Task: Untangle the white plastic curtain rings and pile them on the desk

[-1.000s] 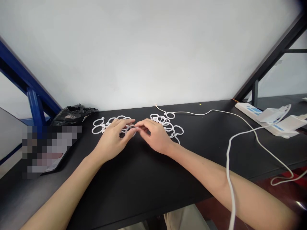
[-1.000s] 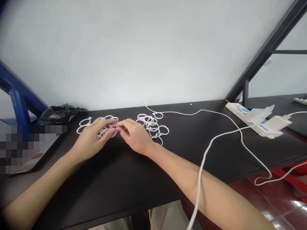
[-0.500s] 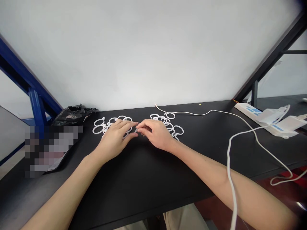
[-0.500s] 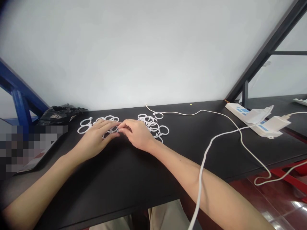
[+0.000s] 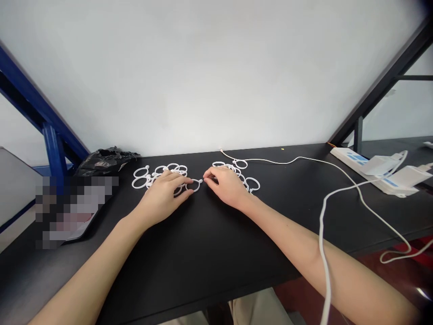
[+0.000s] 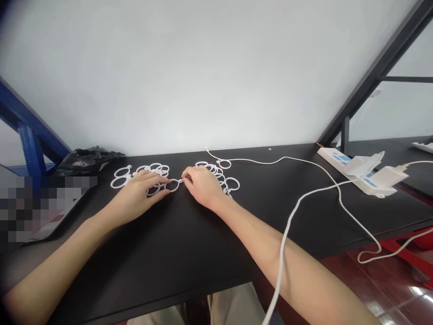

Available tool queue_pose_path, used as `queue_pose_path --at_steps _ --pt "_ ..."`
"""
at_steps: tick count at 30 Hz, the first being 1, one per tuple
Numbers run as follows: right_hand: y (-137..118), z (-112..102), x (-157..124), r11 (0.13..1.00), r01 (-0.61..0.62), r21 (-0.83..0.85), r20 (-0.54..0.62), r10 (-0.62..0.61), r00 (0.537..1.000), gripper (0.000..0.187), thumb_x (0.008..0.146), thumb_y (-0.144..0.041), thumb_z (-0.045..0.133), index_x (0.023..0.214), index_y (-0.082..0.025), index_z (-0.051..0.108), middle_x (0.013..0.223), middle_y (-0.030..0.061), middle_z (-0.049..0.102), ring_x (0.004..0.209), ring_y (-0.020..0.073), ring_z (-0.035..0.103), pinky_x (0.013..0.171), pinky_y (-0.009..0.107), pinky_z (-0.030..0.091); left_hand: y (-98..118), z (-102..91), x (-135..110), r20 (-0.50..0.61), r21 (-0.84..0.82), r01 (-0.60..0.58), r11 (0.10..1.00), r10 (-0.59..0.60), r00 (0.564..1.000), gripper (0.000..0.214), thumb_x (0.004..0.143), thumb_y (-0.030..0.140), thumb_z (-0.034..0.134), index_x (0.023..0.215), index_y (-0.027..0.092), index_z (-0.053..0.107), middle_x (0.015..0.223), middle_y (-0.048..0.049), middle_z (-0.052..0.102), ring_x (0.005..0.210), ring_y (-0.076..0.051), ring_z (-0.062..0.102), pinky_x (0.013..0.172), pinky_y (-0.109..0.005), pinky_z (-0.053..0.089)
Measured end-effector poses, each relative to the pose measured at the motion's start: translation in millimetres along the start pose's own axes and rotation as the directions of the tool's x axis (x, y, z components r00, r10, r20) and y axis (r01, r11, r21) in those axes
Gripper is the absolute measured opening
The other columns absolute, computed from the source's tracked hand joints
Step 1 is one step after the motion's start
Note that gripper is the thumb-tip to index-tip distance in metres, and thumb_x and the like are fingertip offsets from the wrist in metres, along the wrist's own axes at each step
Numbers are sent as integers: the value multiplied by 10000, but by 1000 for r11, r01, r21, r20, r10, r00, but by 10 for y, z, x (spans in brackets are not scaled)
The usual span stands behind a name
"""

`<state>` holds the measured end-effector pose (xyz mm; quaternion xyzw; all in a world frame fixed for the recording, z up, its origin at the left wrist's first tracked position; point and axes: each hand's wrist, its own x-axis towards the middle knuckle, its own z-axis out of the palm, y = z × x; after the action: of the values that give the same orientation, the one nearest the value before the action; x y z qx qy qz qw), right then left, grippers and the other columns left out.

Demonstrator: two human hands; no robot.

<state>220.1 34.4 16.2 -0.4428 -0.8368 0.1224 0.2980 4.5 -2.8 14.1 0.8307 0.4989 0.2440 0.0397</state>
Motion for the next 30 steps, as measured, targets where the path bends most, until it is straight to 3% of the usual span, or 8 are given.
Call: queue_pose_path --at_steps 3,6,9,16,19,23,27,30 --pt "50 -15 17 965 -9 -263 -62 -7 998 176 935 -237 540 994 -181 696 1042 97 698 1076 274 532 917 417 459 -54 44 -9 31 21 -37 999 36 999 253 913 436 552 992 260 715 1084 -58 694 1050 -274 539 942 -452 468" --pt "124 -13 26 916 -39 -400 -72 11 997 252 933 -264 548 1108 -153 692 1155 140 663 1147 326 485 976 483 436 -96 69 -16 1 67 -35 997 35 999 214 909 382 548 895 252 717 1102 -59 691 1050 -280 525 938 -461 465" --pt "167 2 23 902 -58 -428 -32 48 998 266 936 -272 545 1110 -145 701 1186 152 646 1155 338 483 968 495 448 -114 69 -19 -41 117 -1 993 5 999 195 892 345 552 812 244 699 1089 -65 694 1040 -293 520 920 -465 463" --pt "104 0 -2 923 -26 -383 8 32 999 236 954 -225 500 920 -145 719 1181 157 627 1158 316 498 991 481 441 -135 46 -38 -108 232 124 965 -101 989 204 877 349 543 752 231 653 1038 -85 702 987 -327 523 895 -502 444" --pt "24 -10 -23 966 -15 -259 -16 11 1000 214 949 -221 504 894 -152 699 1168 131 631 1166 291 496 1007 448 433 -122 34 -35 -135 250 159 955 -128 983 201 879 379 549 793 232 656 1007 -88 701 986 -332 526 893 -507 438" --pt "-121 0 -57 997 -21 77 -77 27 997 157 933 -253 541 872 -192 671 1055 56 657 1027 206 558 941 363 471 -31 16 -14 -169 162 96 982 -68 983 257 904 424 547 1030 231 660 1078 -75 694 1019 -306 527 937 -488 432" --pt "-245 21 -82 891 -68 450 -19 86 996 147 922 -304 559 873 -198 649 904 13 665 771 127 620 762 288 520 93 14 -9 -133 45 34 998 -28 991 418 890 486 574 1197 202 597 1135 -97 663 1083 -293 526 933 -443 460" --pt "-287 31 -93 770 -135 624 68 119 991 154 914 -334 572 888 -192 623 866 8 684 762 131 668 744 282 540 156 13 -17 -112 -20 90 996 -92 989 482 889 494 562 1274 204 547 1154 -98 640 1078 -277 552 878 -406 494"
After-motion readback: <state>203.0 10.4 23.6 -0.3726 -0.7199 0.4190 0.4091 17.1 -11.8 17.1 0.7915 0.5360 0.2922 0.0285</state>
